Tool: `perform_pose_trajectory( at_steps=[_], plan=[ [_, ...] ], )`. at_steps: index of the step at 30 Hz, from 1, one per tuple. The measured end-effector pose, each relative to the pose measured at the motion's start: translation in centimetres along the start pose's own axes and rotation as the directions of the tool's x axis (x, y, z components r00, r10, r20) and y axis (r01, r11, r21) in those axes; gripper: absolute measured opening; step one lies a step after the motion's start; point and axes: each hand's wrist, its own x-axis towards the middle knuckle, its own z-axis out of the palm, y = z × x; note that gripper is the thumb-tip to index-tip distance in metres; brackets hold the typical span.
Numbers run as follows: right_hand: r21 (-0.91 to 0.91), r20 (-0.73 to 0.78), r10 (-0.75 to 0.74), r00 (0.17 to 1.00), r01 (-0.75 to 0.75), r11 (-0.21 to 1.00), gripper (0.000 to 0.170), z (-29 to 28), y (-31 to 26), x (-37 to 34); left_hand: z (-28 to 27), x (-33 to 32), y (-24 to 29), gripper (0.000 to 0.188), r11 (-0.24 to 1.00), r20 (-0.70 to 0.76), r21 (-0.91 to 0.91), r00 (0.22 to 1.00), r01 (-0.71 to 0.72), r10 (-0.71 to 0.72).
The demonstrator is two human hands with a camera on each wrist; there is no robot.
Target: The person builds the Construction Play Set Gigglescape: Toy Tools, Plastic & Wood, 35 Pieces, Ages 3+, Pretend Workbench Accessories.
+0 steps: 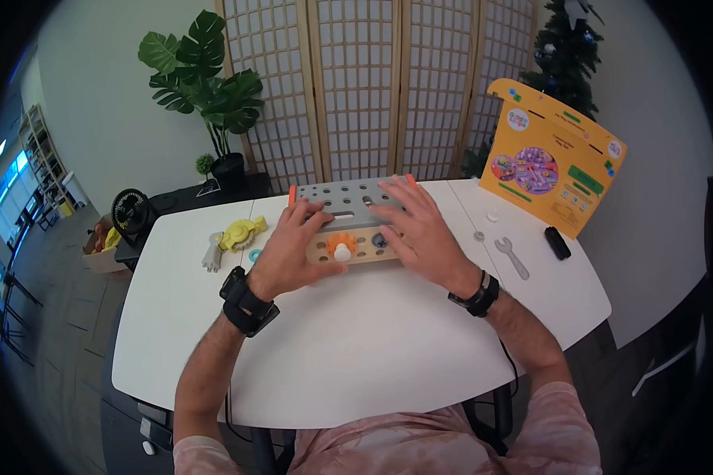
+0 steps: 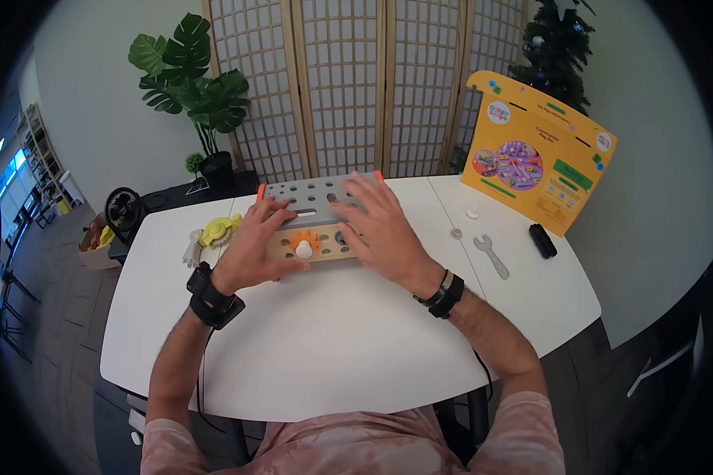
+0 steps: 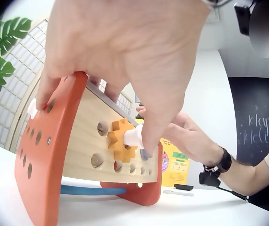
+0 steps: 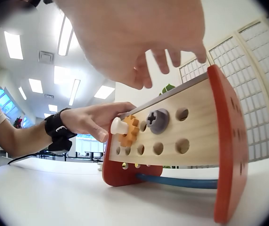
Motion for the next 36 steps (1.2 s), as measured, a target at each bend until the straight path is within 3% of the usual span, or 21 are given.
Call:
perform_pose_trajectory(
  at_steps=[4,6,7,9,12,23,28,30,31,33,34,36],
  plan=[
    [-0.036,0.115,-0.116,0.987,0.12,0.992,0.044,1.0,-2.2,0.3,-0.2,-0.3,0.4,0.087,1.0,0.025,0.019,1.0,-0.01,0.01],
    [-0.143,0.091,-0.157,0.983,0.169,0.975,0.025,2.0,-2.4,0.3,-0.1,-0.4,0.4,0.089,1.0,0.038,0.008,0.999,0.009,-0.009],
    [-0.143,0.091,-0.16,0.983,0.172,0.975,0.025,1.5,-2.6,0.3,-0.1,-0.4,0.3,0.09,1.0,0.04,0.005,0.999,0.002,-0.002],
    [-0.097,0.145,-0.133,0.98,0.148,0.984,0.009,0.1,-2.7,0.4,-0.1,-0.4,0.3,0.09,1.0,0.031,0.003,1.0,0.003,-0.003],
    [-0.085,0.146,-0.112,0.983,0.125,0.988,0.019,-0.2,-2.0,-0.1,0.0,-0.5,0.2,0.09,1.0,0.032,0.028,0.999,-0.002,0.001],
    [-0.013,0.078,-0.034,0.996,0.035,0.999,0.01,-2.1,0.8,-2.6,0.0,-0.5,0.4,0.092,0.998,0.041,0.061,0.999,0.001,-0.003],
    [-0.067,-0.028,0.02,0.999,-0.022,0.998,0.017,-4.4,4.4,-3.7,-0.1,-0.4,0.5,0.094,0.999,0.046,0.04,0.999,0.001,-0.003],
    [0.002,-0.065,0.176,0.982,-0.176,0.984,0.027,-5.7,6.5,-4.0,-0.2,-0.4,0.6,0.098,1.0,0.038,0.029,0.999,-0.005,0.004],
    [0.002,-0.066,0.177,0.982,-0.177,0.984,0.027,-6.3,7.8,-4.2,-0.2,-0.4,0.5,0.098,1.0,0.039,0.029,0.999,-0.006,0.005],
    [-0.077,-0.021,0.328,0.944,-0.329,0.941,0.034,-7.4,11.0,-5.3,-0.1,-0.5,0.3,0.101,1.0,0.027,-0.001,1.0,-0.003,0.004],
    [-0.078,-0.022,0.328,0.945,-0.328,0.941,0.034,-7.5,13.0,-6.3,-0.2,-0.6,0.5,0.101,1.0,0.025,-0.001,1.0,-0.004,0.004],
    [-0.288,0.053,0.336,0.94,-0.308,0.907,0.041,-6.9,17.3,-8.4,-0.3,-0.7,0.9,0.097,1.0,0.008,-0.014,1.0,0.011,-0.011]
  ],
)
